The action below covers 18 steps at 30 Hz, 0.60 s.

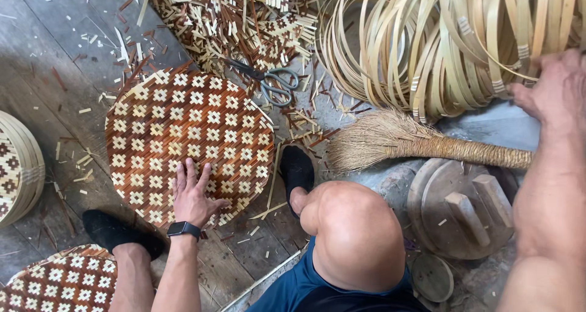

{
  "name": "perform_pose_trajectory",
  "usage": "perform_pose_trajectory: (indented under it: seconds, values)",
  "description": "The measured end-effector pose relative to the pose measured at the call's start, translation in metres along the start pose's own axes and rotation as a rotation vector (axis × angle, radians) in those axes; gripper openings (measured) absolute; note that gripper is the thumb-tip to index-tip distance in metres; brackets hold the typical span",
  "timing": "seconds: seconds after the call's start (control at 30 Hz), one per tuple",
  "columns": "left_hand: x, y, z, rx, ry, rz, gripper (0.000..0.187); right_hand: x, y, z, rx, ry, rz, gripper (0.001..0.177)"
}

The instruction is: The person sits on the floor and uses shears to trim the excess woven bamboo strips from the rim of a round basket. They repeatedly flip the basket to access different sides and cut the protruding material flush with the edge.

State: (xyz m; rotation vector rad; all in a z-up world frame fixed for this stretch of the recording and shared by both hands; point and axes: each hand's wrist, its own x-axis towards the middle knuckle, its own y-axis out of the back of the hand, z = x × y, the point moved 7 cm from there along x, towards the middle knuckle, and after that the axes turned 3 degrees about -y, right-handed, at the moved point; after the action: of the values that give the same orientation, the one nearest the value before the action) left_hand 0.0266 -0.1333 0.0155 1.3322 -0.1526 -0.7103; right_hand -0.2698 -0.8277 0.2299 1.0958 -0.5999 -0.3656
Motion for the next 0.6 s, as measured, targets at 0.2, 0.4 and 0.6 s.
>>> perform_pose_trajectory:
  seconds: [0.2, 0.4, 0.6]
  values:
    - [0.006, 0.002, -0.009, -0.056, 0.007, -0.020, 0.107, -0.045, -0.014, 0.019, -0.020, 0.144, 0.177, 0.016]
    - [0.011, 0.080, 0.015, -0.293, -0.047, 0.325, 0.087, -0.014, 0.104, -0.098, 0.127, 0.338, 0.232, 0.019]
    - [0.009, 0.202, 0.059, -0.922, -0.136, 0.582, 0.061, -0.013, 0.206, -0.276, 0.258, 0.877, 0.286, 0.008]
